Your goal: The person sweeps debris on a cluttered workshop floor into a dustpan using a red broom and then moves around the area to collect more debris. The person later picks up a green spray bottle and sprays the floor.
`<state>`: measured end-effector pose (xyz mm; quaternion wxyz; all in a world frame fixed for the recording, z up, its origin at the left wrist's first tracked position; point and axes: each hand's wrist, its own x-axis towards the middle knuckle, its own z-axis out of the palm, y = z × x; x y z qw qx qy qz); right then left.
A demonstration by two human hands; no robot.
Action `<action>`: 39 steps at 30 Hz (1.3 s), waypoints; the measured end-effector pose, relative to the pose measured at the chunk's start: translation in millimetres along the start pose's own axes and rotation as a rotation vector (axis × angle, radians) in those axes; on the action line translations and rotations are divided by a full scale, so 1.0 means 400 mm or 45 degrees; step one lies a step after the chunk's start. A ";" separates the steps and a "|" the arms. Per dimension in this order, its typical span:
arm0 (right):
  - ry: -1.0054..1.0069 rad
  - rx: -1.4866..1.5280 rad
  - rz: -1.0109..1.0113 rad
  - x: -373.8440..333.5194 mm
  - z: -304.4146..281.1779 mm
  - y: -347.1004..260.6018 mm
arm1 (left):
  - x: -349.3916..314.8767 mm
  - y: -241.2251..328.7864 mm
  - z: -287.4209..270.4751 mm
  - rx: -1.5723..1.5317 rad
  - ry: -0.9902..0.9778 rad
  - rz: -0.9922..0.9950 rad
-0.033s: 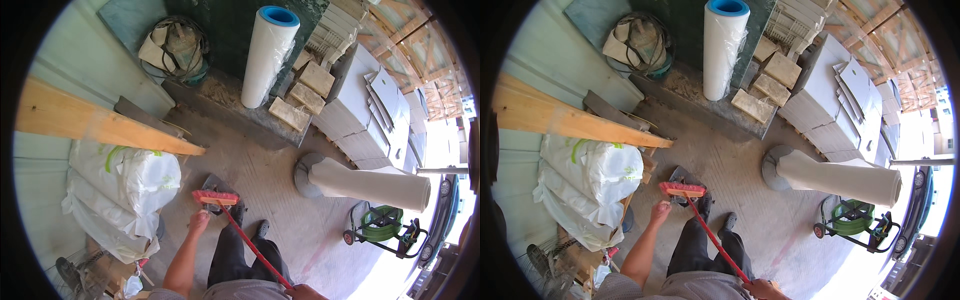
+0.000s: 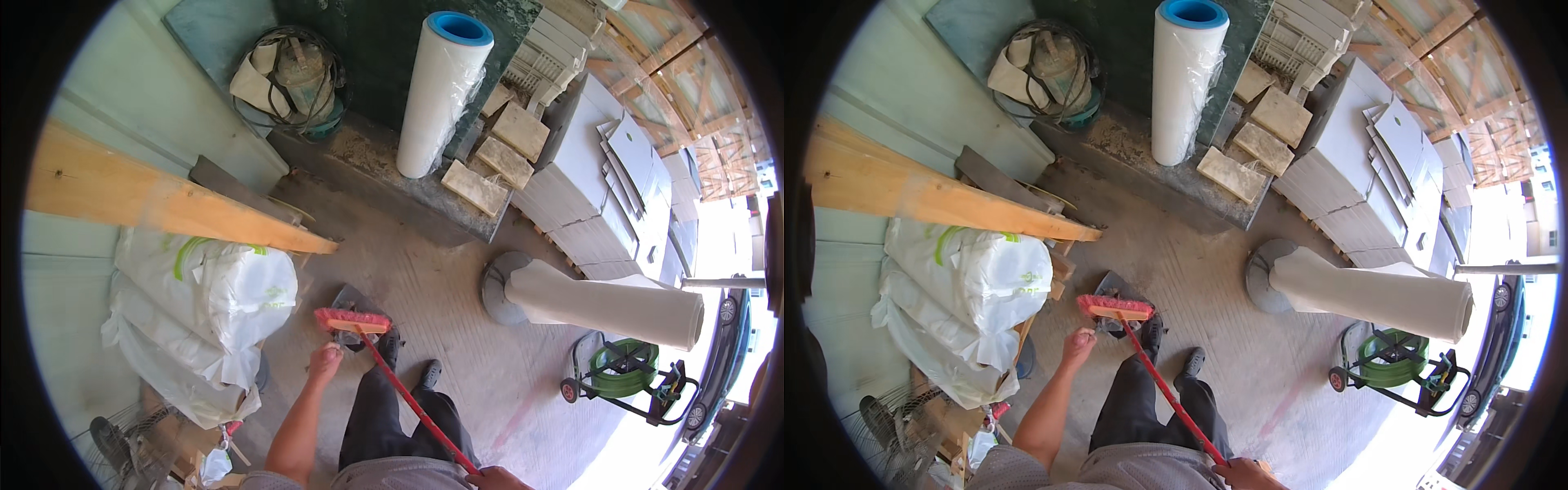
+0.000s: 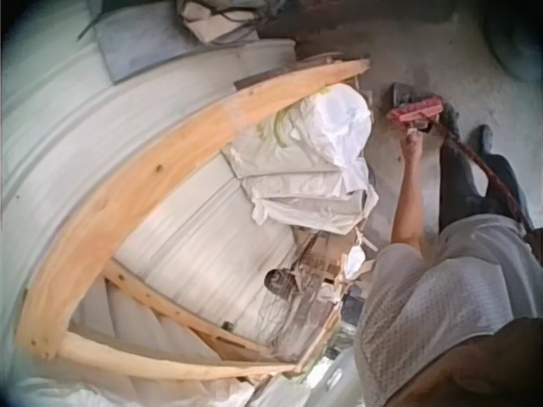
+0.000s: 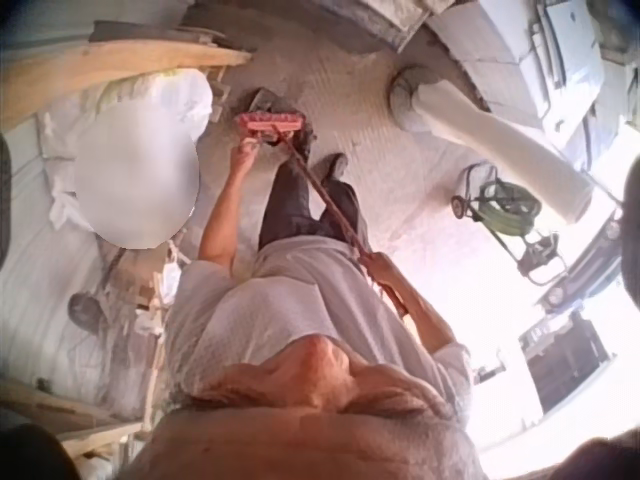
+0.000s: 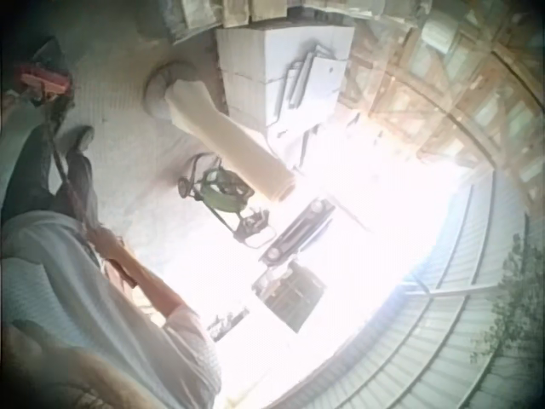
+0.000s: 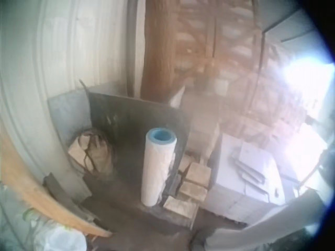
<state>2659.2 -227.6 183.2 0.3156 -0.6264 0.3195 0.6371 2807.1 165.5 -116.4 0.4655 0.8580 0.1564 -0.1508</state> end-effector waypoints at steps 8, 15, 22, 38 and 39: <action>0.261 -0.080 -0.244 -0.051 -0.123 0.002 | -0.030 -0.017 -0.005 0.135 0.081 0.014; 0.136 -0.083 -0.098 0.040 -0.322 -0.126 | -0.104 -0.036 0.035 -0.208 0.192 -0.161; -0.545 0.568 -0.216 0.200 -0.531 -0.354 | -0.188 0.009 0.138 -0.703 0.365 -0.386; -0.142 -0.020 -0.548 0.808 -0.592 -0.734 | -0.305 0.032 0.323 -0.821 0.652 -0.541; -0.166 -0.039 -0.534 0.806 -0.592 -0.658 | -0.309 0.034 0.325 -0.787 0.642 -0.532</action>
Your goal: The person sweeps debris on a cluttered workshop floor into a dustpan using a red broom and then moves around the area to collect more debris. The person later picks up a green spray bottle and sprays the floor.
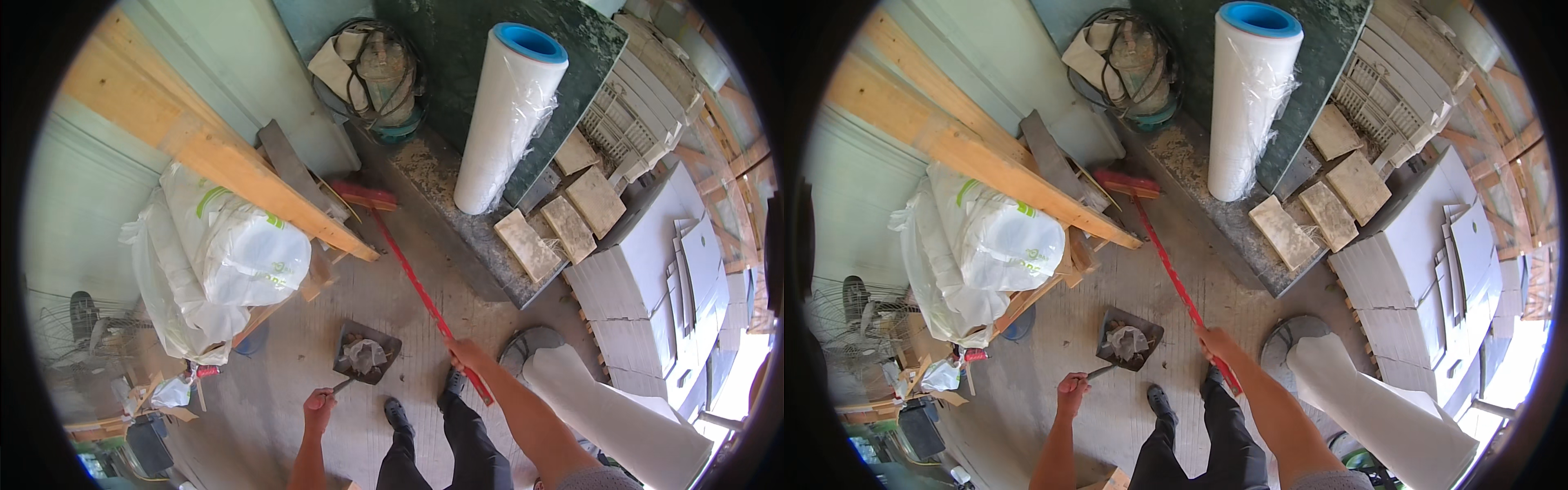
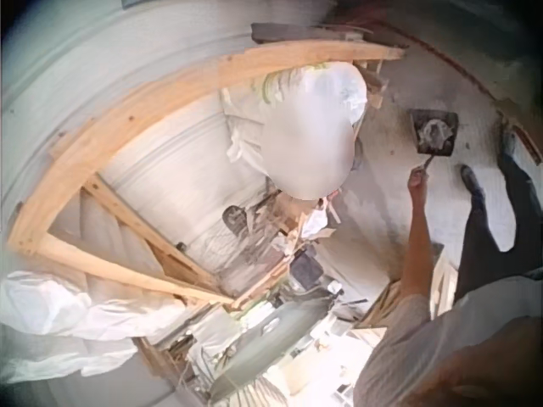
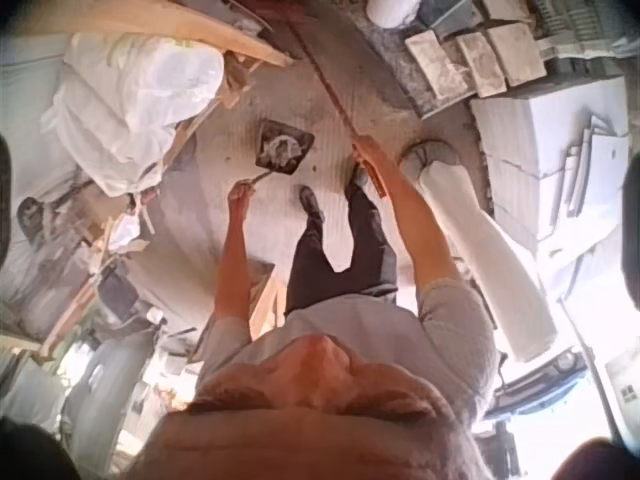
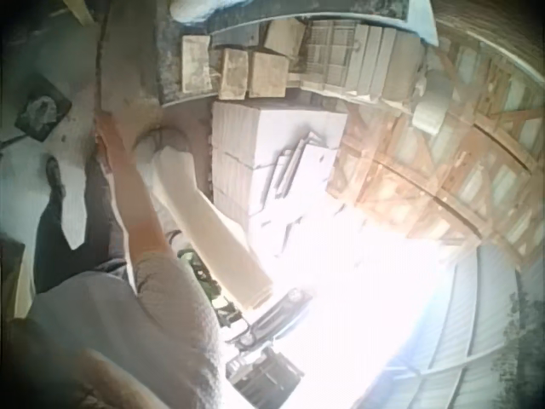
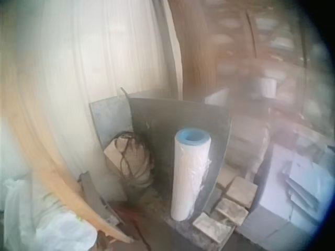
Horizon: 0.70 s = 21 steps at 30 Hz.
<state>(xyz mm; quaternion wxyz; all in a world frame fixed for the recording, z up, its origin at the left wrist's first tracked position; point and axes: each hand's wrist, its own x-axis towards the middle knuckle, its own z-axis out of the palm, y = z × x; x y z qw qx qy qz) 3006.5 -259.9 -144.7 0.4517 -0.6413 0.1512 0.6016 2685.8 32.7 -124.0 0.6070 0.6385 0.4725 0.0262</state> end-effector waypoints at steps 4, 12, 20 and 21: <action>-0.118 0.275 0.281 -0.257 0.076 0.161 | -0.025 -0.006 -0.008 0.022 0.003 0.086; 0.050 0.246 0.280 -0.630 0.095 0.119 | -0.060 0.021 -0.032 -0.053 -0.062 0.011; 0.086 0.073 0.048 -0.381 0.140 0.011 | -0.075 -0.067 -0.007 -0.086 -0.107 0.095; 0.081 0.065 0.018 -0.335 0.145 0.012 | -0.080 -0.066 0.003 -0.100 -0.104 0.083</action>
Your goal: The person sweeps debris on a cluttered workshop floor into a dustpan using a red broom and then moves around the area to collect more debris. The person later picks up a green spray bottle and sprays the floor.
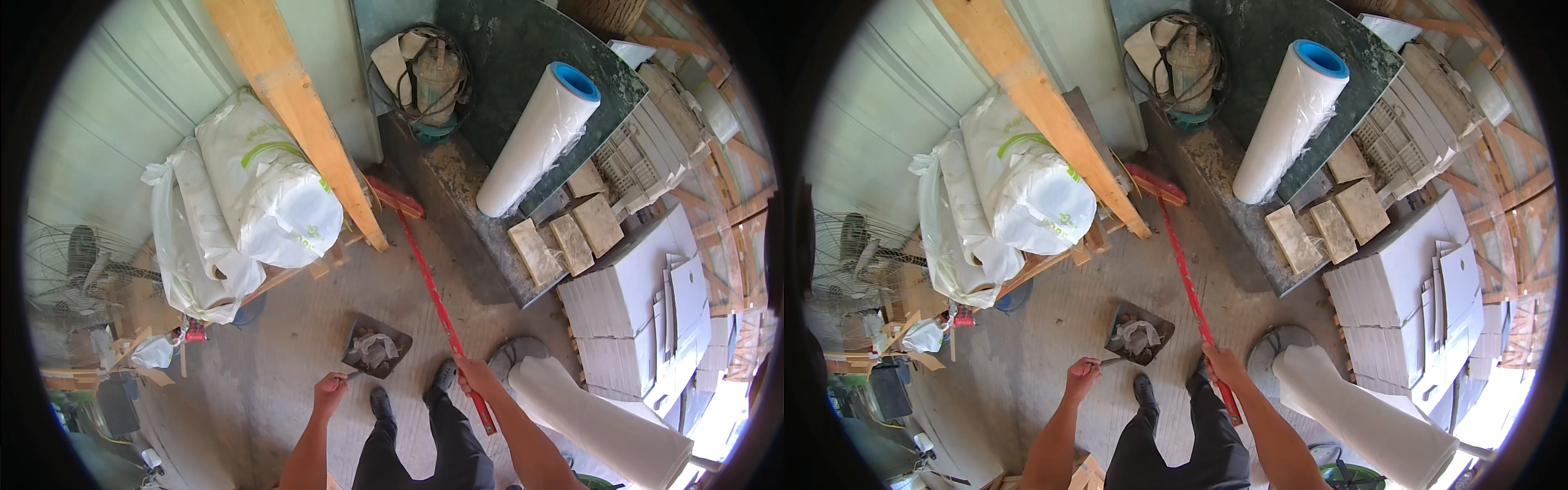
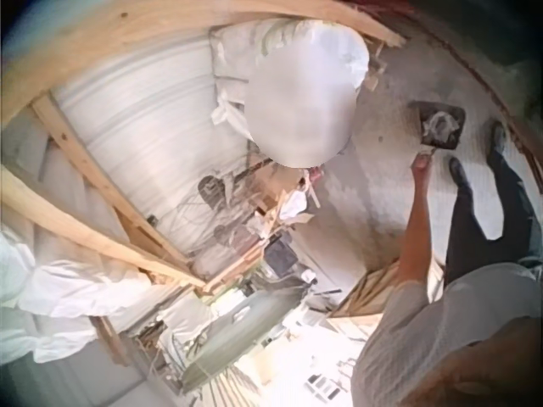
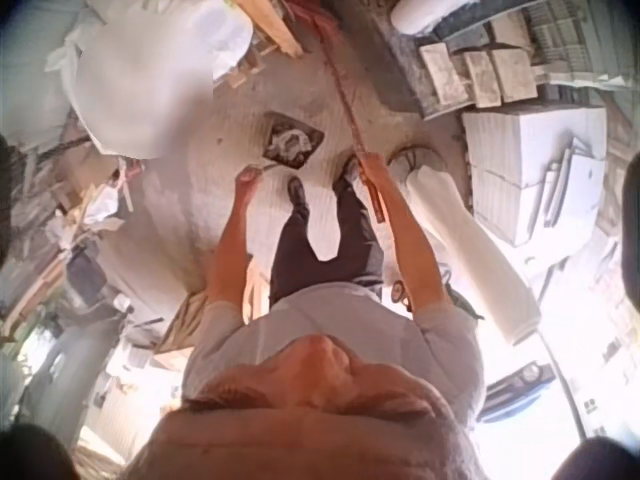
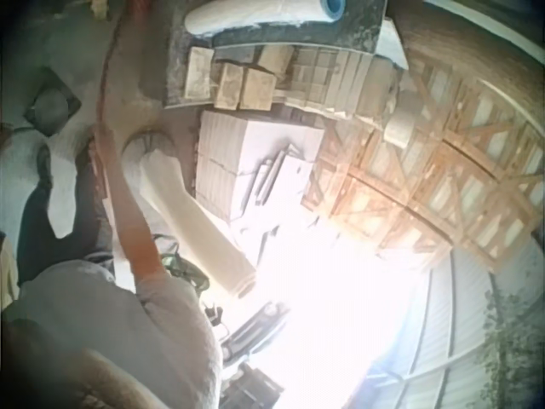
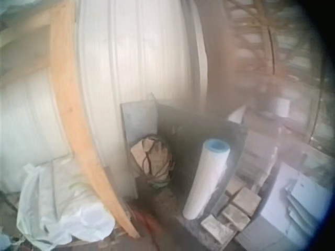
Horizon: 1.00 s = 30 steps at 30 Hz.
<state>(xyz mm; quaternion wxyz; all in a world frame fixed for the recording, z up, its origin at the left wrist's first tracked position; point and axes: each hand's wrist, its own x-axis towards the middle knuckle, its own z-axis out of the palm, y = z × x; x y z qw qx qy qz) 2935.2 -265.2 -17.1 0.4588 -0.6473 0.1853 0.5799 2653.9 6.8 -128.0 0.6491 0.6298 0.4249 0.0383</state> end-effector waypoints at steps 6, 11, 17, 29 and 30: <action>-0.021 0.025 -0.065 0.186 -0.011 -0.045 | -0.011 -0.022 0.031 0.103 0.020 0.086; -0.041 0.117 0.144 0.085 0.017 0.118 | -0.021 -0.045 0.025 0.031 0.052 0.110; -0.051 0.231 0.411 -0.322 0.043 0.186 | -0.025 -0.014 0.031 0.173 0.080 0.100; 0.073 -0.005 0.352 -0.205 0.097 0.261 | -0.018 0.049 0.052 0.353 0.093 0.174; 0.074 0.029 0.424 -0.234 0.103 0.285 | -0.016 0.048 0.048 0.356 0.074 0.106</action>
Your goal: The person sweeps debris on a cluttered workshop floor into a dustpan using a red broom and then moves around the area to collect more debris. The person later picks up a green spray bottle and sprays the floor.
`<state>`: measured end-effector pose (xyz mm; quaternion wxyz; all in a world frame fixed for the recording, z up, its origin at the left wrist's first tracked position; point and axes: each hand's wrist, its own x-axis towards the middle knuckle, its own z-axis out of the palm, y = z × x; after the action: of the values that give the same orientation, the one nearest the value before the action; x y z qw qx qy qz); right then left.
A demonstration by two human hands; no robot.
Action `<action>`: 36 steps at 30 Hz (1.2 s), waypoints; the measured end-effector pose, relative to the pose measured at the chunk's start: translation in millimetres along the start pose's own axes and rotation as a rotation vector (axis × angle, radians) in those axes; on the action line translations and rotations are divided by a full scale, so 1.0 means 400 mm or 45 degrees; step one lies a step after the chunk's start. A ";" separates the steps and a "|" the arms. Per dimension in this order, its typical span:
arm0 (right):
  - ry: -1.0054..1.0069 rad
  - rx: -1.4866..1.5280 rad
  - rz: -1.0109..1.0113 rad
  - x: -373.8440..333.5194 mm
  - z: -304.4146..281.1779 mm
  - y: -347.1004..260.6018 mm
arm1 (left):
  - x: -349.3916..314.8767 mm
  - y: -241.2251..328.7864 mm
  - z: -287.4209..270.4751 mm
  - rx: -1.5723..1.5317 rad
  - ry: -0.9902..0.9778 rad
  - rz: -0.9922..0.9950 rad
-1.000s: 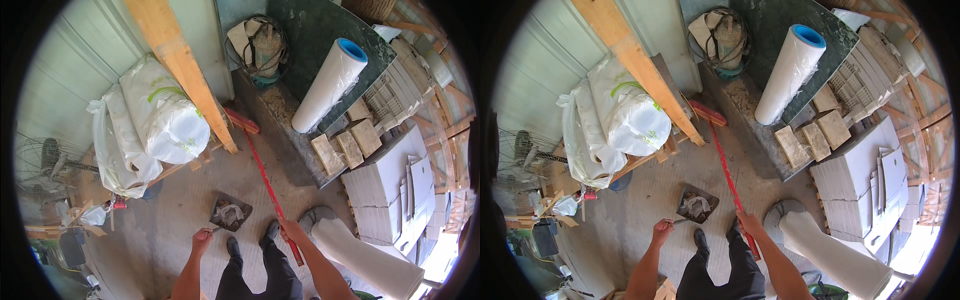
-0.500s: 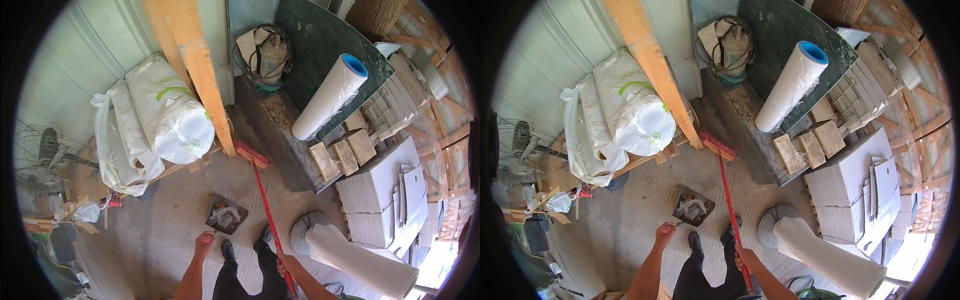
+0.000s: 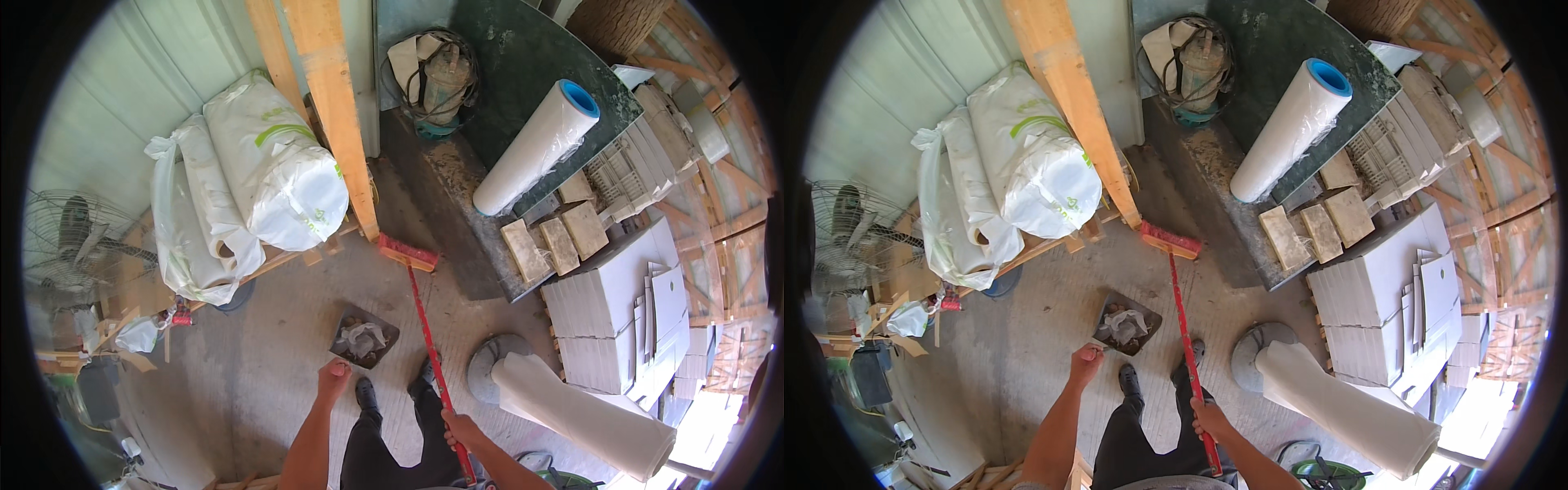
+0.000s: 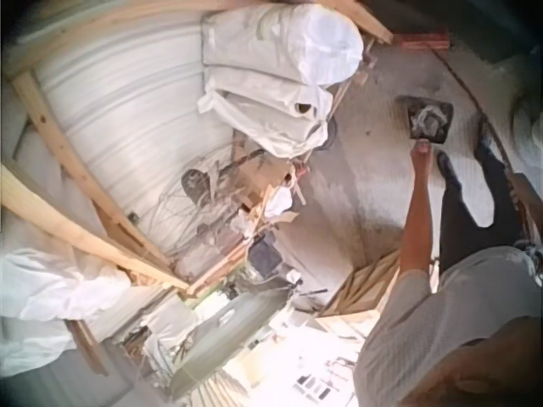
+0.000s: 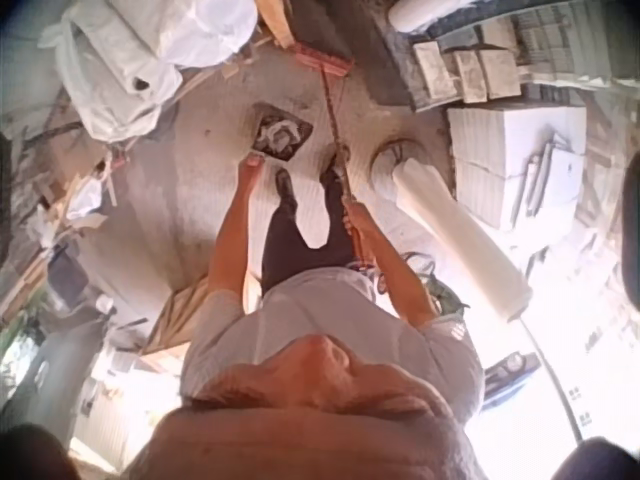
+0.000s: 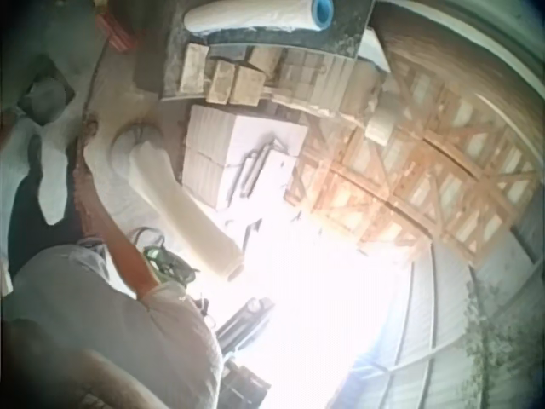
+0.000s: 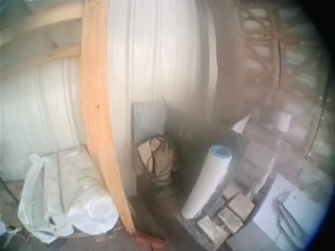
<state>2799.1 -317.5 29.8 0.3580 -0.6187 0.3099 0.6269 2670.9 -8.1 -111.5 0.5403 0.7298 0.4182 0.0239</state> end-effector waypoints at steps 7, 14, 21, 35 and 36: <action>0.027 -0.191 0.021 -0.271 -0.082 0.067 | 0.013 -0.062 -0.051 -0.044 0.053 0.010; 0.333 -0.487 -0.235 -0.145 -0.050 0.083 | 0.000 0.002 -0.111 0.085 -0.045 -0.061; 0.174 -0.652 -0.005 -0.027 0.021 0.181 | 0.019 -0.025 -0.072 0.180 -0.017 -0.033; 0.199 -0.452 0.123 -0.385 0.029 0.282 | -0.025 -0.049 -0.137 0.137 -0.075 0.047; 0.216 -0.355 0.098 -0.360 0.029 0.281 | -0.027 -0.051 -0.151 0.146 -0.074 0.050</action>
<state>2695.9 -379.3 167.9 0.2169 -0.7008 0.2725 0.6226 2622.7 32.7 -98.5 0.5090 0.7680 0.3886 -0.0107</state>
